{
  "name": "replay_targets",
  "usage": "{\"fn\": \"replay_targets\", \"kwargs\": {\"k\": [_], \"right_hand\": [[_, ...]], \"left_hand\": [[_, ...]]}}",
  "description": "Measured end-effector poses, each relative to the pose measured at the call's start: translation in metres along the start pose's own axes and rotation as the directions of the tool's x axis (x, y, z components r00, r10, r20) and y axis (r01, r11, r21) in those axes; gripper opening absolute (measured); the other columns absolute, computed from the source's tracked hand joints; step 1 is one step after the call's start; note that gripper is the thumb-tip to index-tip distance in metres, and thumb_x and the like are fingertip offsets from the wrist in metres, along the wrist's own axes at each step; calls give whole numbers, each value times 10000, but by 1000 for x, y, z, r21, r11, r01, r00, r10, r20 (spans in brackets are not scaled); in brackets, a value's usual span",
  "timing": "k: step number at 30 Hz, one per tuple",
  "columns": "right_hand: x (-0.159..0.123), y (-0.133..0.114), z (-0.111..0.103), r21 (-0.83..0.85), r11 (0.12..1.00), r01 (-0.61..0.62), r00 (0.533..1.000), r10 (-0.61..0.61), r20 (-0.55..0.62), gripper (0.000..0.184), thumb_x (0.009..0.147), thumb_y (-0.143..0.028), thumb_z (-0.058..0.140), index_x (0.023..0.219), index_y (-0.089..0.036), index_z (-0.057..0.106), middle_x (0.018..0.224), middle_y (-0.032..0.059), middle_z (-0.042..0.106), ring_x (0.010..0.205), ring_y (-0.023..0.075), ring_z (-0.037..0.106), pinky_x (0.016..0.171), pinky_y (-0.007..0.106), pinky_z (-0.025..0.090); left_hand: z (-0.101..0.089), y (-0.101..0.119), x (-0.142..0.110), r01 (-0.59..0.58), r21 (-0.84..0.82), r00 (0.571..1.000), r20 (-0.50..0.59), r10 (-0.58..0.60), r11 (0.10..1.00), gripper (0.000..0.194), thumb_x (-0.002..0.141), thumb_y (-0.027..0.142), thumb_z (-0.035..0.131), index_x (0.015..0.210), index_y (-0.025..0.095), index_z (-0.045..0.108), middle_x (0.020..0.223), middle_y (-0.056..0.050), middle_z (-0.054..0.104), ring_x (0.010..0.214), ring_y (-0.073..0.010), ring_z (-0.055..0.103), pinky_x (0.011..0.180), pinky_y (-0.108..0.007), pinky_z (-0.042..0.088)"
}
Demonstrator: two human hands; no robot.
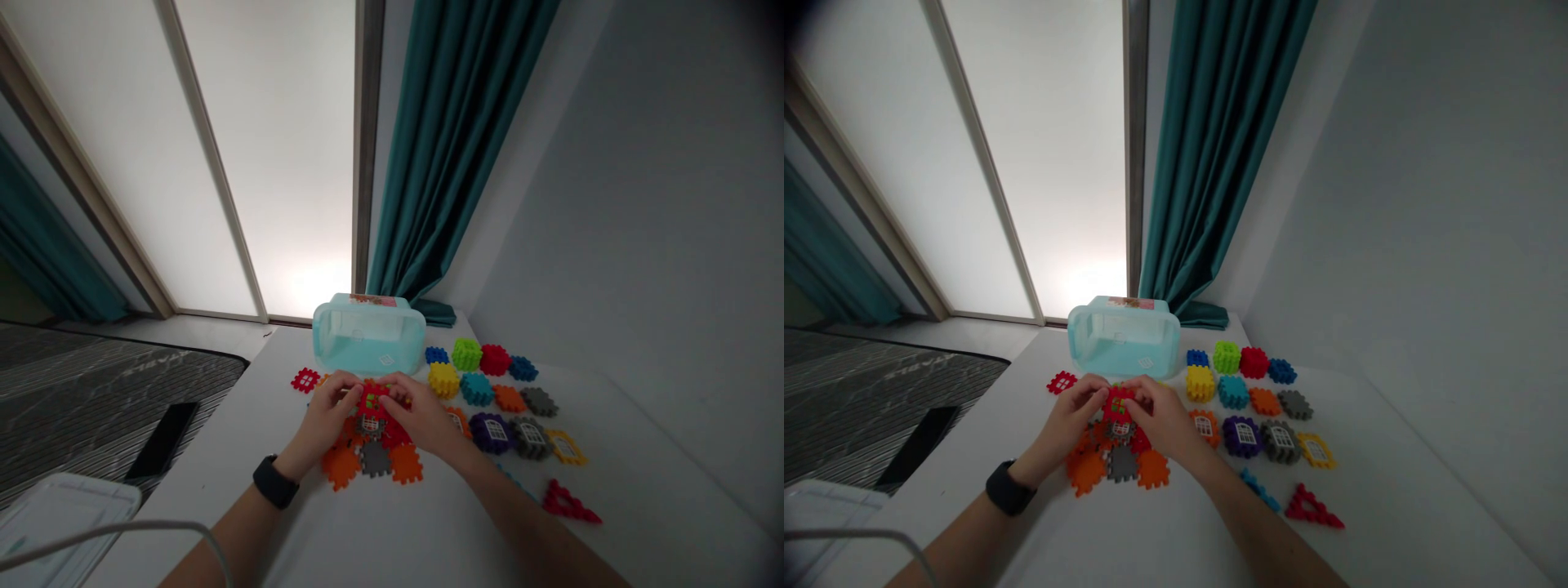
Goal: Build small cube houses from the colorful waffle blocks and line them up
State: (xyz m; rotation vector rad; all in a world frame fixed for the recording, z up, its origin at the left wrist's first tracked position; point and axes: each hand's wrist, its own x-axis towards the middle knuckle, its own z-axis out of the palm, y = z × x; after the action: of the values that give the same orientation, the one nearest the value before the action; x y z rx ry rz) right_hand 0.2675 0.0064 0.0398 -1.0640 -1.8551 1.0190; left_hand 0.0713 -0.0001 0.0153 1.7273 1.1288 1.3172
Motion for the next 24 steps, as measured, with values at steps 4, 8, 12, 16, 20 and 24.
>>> {"fn": "replay_targets", "kwargs": {"k": [4,8,12,16,20,24], "right_hand": [[2,6,1,115,990,-80,992,90,-93,229,899,-449,595,894,-220,592,568,-60,558,498,139,502,493,248,350],[2,10,9,239,966,-100,979,139,-151,313,882,-534,605,871,-229,537,512,-67,565,457,145,510,477,251,371],[1,11,17,281,951,-132,975,176,-137,313,903,-533,578,892,-229,506,523,-57,612,451,146,532,483,251,393],[2,12,14,180,979,-98,984,122,-129,239,928,-459,557,894,-225,524,650,-21,675,576,171,618,552,279,469],[1,9,-4,-284,948,142,968,-193,-163,109,952,-302,551,935,-223,624,949,76,714,941,243,657,864,422,534],[-2,6,-19,-493,747,446,883,-456,107,280,948,-243,588,1226,-250,615,1303,112,635,1271,289,541,1092,529,441]], "left_hand": [[4,-3,-6,-166,302,982,-34,185,939,261,900,420,646,1056,214,615,1022,-80,663,960,-256,630,852,-409,515],[4,-7,-9,-251,515,955,-5,296,819,462,786,438,779,1143,215,588,1131,-111,632,1048,-315,612,899,-469,502],[1,-11,-8,-285,564,943,20,332,775,465,817,349,740,1232,225,568,1166,-111,609,1068,-301,608,923,-460,507],[-5,-14,-5,-318,542,937,56,344,778,514,824,262,689,1315,229,540,1234,-124,573,1140,-300,582,980,-469,501],[-15,-17,-3,-343,552,933,106,344,760,544,817,250,695,1341,245,546,1336,-142,509,1231,-328,527,1029,-512,475],[-21,-17,-3,-395,536,915,156,373,746,552,834,268,707,1361,256,545,1401,-153,457,1294,-345,471,1055,-529,457]]}}
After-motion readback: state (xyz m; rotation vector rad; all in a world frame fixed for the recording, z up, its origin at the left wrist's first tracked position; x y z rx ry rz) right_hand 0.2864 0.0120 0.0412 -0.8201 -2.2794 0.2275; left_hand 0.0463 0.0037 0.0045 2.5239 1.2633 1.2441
